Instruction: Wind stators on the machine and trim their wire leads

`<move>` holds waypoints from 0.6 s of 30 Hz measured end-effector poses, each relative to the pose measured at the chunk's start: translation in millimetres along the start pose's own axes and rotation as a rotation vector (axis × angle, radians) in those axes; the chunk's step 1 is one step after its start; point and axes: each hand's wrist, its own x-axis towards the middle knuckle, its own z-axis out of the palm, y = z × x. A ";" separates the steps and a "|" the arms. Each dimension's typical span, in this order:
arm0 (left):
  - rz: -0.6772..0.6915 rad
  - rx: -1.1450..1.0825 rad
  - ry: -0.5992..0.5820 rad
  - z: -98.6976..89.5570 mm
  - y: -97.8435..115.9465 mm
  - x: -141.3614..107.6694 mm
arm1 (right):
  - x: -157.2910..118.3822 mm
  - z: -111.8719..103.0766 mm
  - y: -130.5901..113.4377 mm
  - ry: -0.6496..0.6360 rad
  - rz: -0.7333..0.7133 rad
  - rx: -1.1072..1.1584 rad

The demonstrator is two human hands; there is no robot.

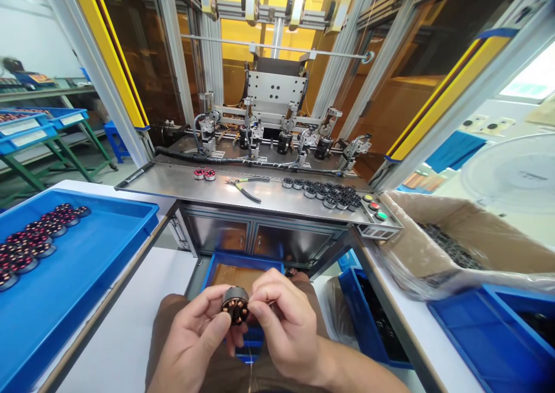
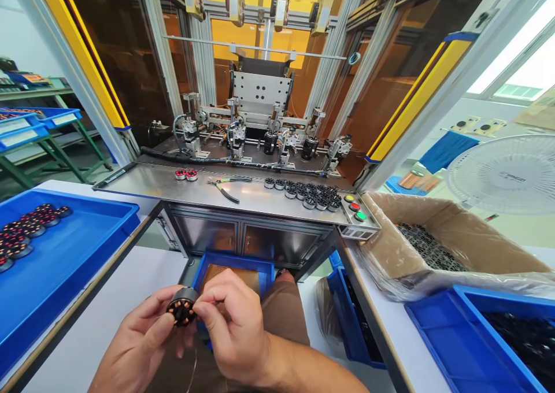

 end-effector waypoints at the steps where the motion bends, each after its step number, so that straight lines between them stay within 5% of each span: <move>1: 0.018 0.002 0.004 -1.2 -0.5 0.2 | 1.0 -1.5 -0.5 -0.011 -0.020 -0.028; 11: 0.076 0.011 -0.020 -10.8 -1.5 1.2 | 4.1 -7.6 -0.4 0.005 -0.036 -0.103; 18: 0.238 -0.213 -0.028 -10.5 -3.0 4.6 | 7.3 -8.8 -2.8 -0.021 0.059 -0.058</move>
